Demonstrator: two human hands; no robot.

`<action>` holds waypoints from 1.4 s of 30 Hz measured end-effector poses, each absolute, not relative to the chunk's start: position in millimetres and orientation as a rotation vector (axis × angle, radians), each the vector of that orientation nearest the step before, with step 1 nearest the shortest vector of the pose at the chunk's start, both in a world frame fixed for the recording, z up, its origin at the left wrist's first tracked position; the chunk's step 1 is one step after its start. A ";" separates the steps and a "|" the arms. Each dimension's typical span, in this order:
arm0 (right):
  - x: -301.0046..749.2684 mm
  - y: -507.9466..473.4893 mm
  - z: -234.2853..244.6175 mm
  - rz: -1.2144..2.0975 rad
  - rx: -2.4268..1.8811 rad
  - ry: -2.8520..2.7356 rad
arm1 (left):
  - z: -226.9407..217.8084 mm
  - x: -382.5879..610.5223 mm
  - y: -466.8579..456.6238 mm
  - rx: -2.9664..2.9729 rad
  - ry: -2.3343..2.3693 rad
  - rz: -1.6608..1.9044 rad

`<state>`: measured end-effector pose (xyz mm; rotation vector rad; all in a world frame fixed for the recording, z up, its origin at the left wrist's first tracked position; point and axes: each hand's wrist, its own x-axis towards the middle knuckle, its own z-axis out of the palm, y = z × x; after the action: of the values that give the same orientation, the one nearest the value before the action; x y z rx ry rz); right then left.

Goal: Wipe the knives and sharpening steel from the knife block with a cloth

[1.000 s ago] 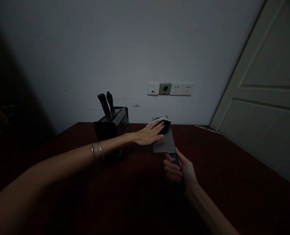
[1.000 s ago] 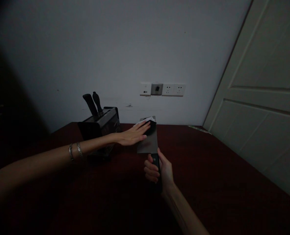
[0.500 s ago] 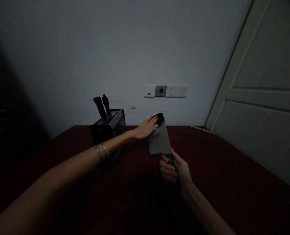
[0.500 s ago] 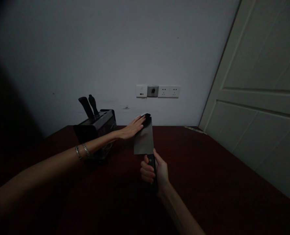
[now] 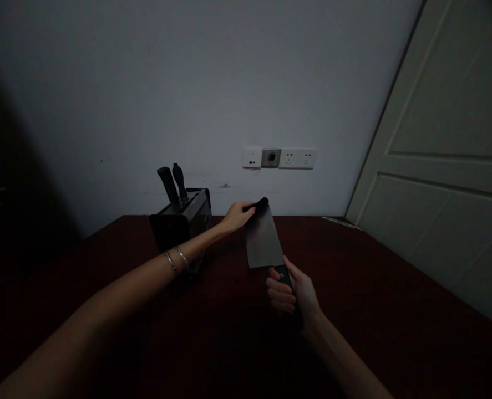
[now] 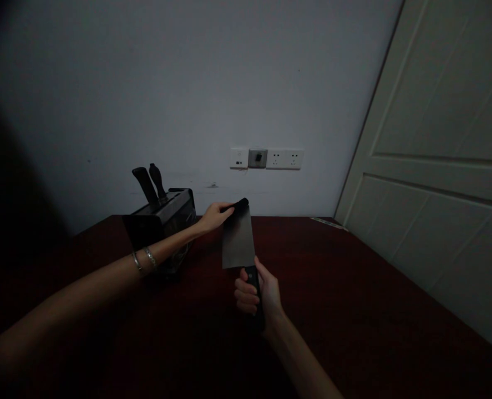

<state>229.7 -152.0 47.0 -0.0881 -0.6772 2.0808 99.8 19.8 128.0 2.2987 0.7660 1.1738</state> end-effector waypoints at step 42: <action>233.7 -153.3 58.4 1.823 -0.577 -0.551 | 30.8 29.9 -111.7 2.633 0.692 1.151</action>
<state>233.7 -153.3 58.4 -0.5766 -0.5510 1.8230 29.9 -111.7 30.8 2.6331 0.6918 1.1514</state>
